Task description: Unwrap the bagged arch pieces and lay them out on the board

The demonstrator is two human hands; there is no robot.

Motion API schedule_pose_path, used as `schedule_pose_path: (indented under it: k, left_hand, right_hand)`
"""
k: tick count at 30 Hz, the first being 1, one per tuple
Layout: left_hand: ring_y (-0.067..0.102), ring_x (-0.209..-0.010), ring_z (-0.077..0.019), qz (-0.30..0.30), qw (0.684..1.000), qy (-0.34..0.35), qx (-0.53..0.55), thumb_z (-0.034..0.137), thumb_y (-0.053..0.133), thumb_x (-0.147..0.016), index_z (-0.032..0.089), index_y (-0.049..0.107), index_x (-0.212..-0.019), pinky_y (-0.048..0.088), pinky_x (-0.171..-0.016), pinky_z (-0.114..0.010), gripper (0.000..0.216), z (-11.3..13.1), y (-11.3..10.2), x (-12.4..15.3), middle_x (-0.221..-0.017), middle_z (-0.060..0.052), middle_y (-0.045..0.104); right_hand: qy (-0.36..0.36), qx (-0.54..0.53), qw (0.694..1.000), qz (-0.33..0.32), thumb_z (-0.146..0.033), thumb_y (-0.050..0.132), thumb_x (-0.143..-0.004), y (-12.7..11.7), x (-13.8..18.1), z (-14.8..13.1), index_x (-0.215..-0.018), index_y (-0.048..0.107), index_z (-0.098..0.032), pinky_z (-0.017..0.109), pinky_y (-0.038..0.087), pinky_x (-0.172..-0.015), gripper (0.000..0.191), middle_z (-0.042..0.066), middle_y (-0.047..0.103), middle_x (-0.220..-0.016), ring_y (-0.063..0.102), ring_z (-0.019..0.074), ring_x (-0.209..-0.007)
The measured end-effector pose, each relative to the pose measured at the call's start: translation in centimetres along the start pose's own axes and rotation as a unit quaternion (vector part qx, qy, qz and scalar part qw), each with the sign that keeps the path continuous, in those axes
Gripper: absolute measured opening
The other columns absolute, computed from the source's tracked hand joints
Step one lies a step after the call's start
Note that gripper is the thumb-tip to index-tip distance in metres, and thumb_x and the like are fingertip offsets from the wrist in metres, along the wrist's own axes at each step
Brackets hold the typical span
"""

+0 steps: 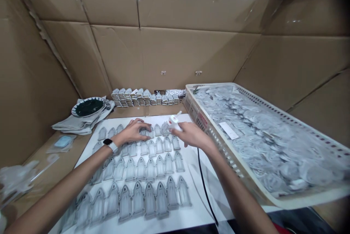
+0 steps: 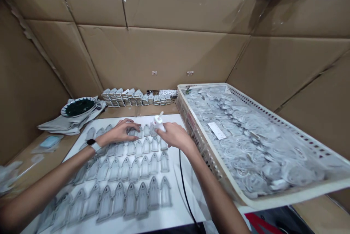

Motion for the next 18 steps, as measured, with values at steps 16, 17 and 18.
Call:
schedule_pose_path:
  k: [16,17,18]
  left_hand:
    - [0.056,-0.101,-0.0277,0.159,0.986,0.006,-0.040,0.011,0.055,-0.069,0.023,0.059,-0.100,0.045,-0.092,-0.043,0.033,1.8,-1.0,-1.7,-0.109,-0.007,0.067]
    - [0.057,-0.101,-0.0275,0.143,0.989,0.011,-0.038,0.013,0.057,-0.072,0.023,0.060,-0.106,0.046,-0.093,-0.042,0.035,2.1,-0.8,-1.6,-0.109,-0.006,0.068]
    - [0.058,-0.102,-0.0273,0.126,0.991,0.019,-0.037,0.016,0.058,-0.076,0.024,0.061,-0.108,0.046,-0.094,-0.042,0.033,2.5,-0.6,-1.4,-0.109,-0.005,0.069]
  right_hand:
    - [0.011,-0.192,0.979,0.069,-0.053,0.053,-0.103,3.3,-1.5,3.7,-0.086,0.064,-0.019,0.029,0.046,-0.072,0.040,0.003,0.066,-0.053,0.076,0.0264,-0.073]
    - [0.010,-0.195,0.978,0.067,-0.053,0.053,-0.103,3.4,-1.6,3.8,-0.086,0.064,-0.019,0.029,0.046,-0.073,0.040,0.002,0.066,-0.053,0.076,0.0264,-0.074]
    - [0.012,-0.196,0.978,0.068,-0.053,0.053,-0.104,3.6,-1.6,3.9,-0.086,0.064,-0.019,0.029,0.046,-0.074,0.040,0.002,0.066,-0.053,0.076,0.0264,-0.075]
Point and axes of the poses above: each hand's wrist, its own x-axis away from the middle knuckle, its own y-axis out of the palm, z = x × y, the point moved 3 cm from there along -x, towards the middle knuckle
